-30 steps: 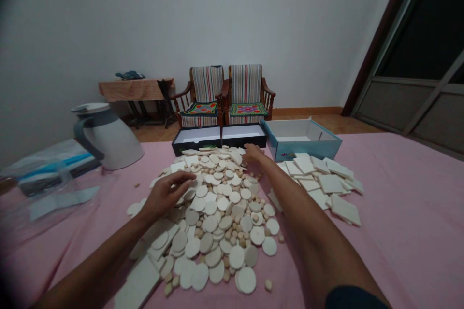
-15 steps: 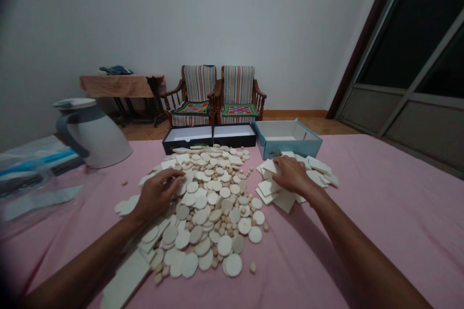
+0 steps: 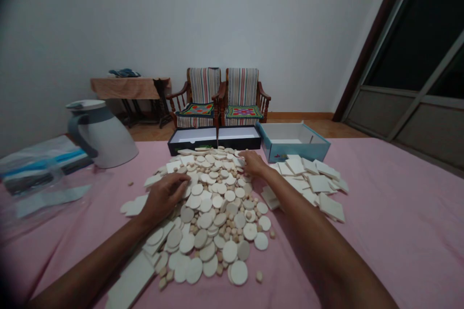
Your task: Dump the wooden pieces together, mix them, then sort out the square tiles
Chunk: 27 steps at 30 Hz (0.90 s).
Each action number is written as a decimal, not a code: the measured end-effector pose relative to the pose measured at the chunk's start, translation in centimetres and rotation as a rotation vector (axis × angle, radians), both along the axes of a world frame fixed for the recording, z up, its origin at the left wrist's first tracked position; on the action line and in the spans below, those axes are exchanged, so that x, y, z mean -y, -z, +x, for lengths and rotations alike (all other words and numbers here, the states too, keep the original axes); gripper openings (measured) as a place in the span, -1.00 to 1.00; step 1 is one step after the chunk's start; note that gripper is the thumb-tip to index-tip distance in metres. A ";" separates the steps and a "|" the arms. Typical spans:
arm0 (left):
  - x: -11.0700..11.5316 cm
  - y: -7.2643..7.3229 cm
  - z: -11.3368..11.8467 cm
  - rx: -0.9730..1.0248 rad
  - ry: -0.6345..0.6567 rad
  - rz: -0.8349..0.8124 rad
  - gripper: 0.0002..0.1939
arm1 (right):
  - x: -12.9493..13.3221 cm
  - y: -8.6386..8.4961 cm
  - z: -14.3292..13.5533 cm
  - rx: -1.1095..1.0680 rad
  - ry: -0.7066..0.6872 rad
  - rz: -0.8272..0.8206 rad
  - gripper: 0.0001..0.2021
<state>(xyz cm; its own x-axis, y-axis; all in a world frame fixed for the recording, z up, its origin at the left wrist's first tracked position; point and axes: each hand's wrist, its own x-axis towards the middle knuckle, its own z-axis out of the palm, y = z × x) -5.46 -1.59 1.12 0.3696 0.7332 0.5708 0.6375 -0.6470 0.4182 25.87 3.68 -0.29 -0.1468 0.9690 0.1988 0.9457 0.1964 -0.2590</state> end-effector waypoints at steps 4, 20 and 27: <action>0.1 0.2 0.0 -0.015 0.007 0.002 -0.81 | -1.5 0.3 -0.8 0.044 0.012 -0.090 -0.48; -0.1 0.0 0.1 -0.025 -0.002 -0.018 -0.78 | 13.0 -3.6 6.4 0.239 0.303 0.127 -0.59; -0.1 -0.2 -0.1 -0.036 -0.006 -0.031 -0.80 | 13.3 -3.4 0.5 -0.170 -0.116 0.149 -0.72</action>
